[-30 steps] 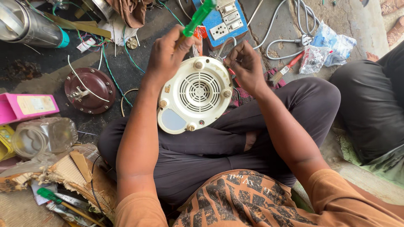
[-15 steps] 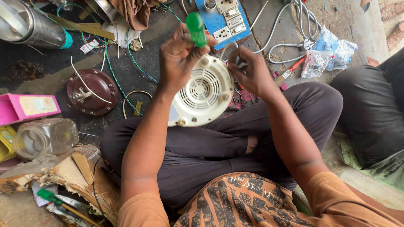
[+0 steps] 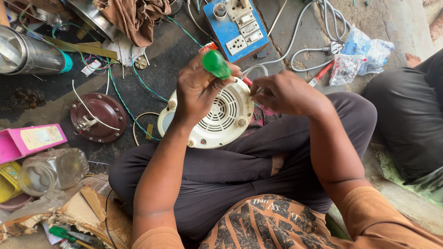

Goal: The person sits on the floor and uses a screwdriver to fasten screws into the base of a small white appliance. They then plug the appliance into a power strip and place a metal container on top of it.

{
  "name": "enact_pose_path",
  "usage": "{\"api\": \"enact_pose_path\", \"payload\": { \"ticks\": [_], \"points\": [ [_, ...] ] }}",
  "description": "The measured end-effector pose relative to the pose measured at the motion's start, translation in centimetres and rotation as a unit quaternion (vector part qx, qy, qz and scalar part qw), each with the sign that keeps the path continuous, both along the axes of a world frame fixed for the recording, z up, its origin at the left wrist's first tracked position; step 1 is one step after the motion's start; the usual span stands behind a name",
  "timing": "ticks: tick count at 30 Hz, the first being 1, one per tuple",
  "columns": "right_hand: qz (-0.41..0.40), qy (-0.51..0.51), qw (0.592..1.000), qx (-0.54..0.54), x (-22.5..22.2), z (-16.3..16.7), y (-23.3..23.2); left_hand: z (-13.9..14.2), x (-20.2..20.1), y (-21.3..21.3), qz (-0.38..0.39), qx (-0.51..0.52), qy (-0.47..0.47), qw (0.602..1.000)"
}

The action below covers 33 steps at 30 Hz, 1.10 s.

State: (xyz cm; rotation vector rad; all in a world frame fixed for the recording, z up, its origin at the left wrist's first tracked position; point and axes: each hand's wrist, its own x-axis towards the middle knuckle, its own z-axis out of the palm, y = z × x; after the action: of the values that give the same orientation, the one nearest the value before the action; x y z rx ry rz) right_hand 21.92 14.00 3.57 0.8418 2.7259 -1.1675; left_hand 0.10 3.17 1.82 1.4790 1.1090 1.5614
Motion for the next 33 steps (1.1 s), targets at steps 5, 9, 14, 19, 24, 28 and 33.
{"api": "enact_pose_path", "payload": {
  "ticks": [5, 9, 14, 19, 24, 28, 33],
  "points": [
    [-0.105, 0.133, 0.985, 0.021, 0.1, 3.6, 0.1, -0.5, 0.6, 0.7, -0.010, -0.007, -0.001, 1.000],
    [-0.049, 0.346, 0.933, 0.081, -1.7, 6.6, -1.1, -0.9, 0.7, 0.3, 0.048, 0.001, 0.089, 0.995],
    [0.042, 0.296, 0.920, 0.253, -4.2, 9.8, -2.8, -1.5, 0.5, -0.8, 0.089, -0.022, 0.075, 0.993],
    [0.132, 0.207, 0.933, 0.264, -5.7, 13.7, -3.8, -1.9, -4.8, -1.7, 0.092, 0.060, 0.377, 0.920],
    [0.066, -0.085, 0.918, 0.381, -6.9, 18.3, -6.2, -2.1, -5.4, -3.3, 0.031, -0.199, 0.427, 0.882],
    [0.211, -0.067, 0.900, 0.375, -9.0, 18.8, -5.7, -1.4, -5.0, -4.4, 0.038, -0.236, 0.436, 0.868],
    [0.253, -0.177, 0.826, 0.471, -9.3, 17.6, -5.8, -0.9, -5.1, -6.2, 0.088, -0.274, 0.439, 0.851]
  ]
}}
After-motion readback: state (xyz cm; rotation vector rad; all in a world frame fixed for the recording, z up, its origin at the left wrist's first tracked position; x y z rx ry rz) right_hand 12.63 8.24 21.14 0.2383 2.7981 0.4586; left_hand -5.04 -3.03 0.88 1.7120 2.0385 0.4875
